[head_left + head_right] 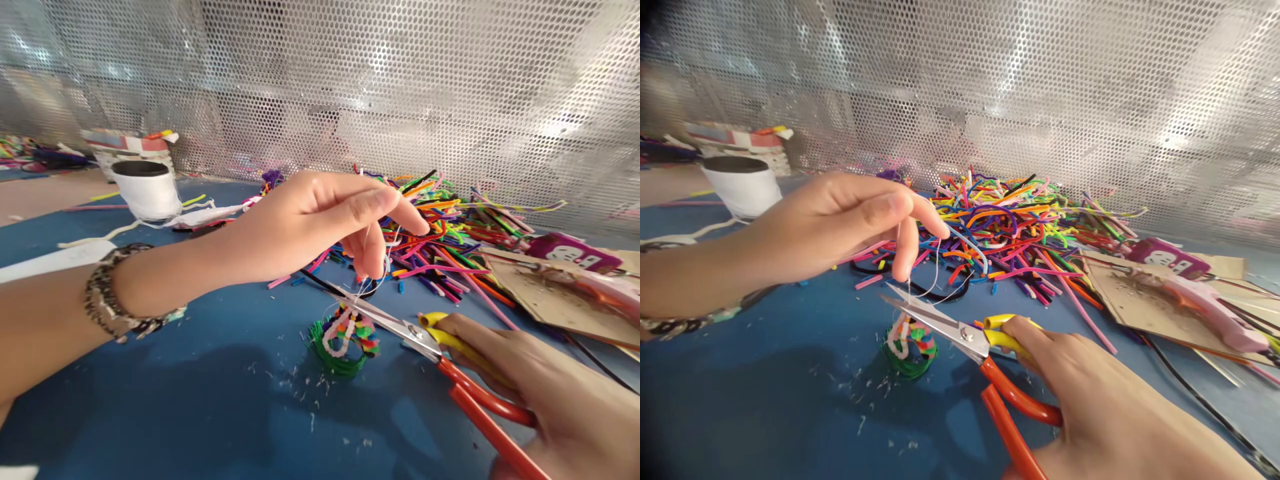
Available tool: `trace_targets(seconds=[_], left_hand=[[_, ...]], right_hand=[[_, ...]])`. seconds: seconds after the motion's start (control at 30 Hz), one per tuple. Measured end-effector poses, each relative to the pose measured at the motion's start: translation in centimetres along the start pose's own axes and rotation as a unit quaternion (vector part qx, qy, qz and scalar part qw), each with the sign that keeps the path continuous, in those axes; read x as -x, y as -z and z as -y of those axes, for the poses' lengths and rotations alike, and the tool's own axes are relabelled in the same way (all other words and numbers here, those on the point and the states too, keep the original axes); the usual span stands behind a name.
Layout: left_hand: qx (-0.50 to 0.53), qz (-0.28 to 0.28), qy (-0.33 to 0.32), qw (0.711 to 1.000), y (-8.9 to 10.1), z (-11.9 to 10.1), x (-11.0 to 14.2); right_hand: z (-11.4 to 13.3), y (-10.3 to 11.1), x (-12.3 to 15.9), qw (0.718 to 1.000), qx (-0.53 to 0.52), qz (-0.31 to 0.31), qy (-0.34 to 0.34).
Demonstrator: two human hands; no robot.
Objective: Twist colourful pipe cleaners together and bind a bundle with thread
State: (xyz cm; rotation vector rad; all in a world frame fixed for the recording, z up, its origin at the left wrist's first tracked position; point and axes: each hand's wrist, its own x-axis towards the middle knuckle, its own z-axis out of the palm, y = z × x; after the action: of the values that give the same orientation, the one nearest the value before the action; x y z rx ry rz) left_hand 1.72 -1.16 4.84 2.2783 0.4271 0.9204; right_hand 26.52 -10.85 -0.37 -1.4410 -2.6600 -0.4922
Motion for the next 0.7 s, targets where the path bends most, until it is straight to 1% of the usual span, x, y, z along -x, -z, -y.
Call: trace_targets(seconds=[0.13, 0.33, 0.47, 0.7], left_hand=[[-0.002, -0.002, -0.002, 1.0, -0.07, 0.07, 0.04], [-0.014, -0.005, -0.003, 1.0, -0.18, 0.0, 0.13], [-0.019, -0.004, -0.002, 1.0, -0.18, -0.06, 0.14], [0.004, 0.0, -0.003, 1.0, -0.14, -0.11, 0.11]], right_hand=[[-0.04, 0.04, 0.03, 1.0, -0.013, -0.009, 0.012], [0.12, 0.24, -0.17, 0.999, -0.028, 0.022, -0.009], [-0.01, 0.2, -0.18, 0.999, -0.045, 0.027, -0.011], [0.1, 0.27, -0.34, 0.999, -0.044, -0.007, 0.009]])
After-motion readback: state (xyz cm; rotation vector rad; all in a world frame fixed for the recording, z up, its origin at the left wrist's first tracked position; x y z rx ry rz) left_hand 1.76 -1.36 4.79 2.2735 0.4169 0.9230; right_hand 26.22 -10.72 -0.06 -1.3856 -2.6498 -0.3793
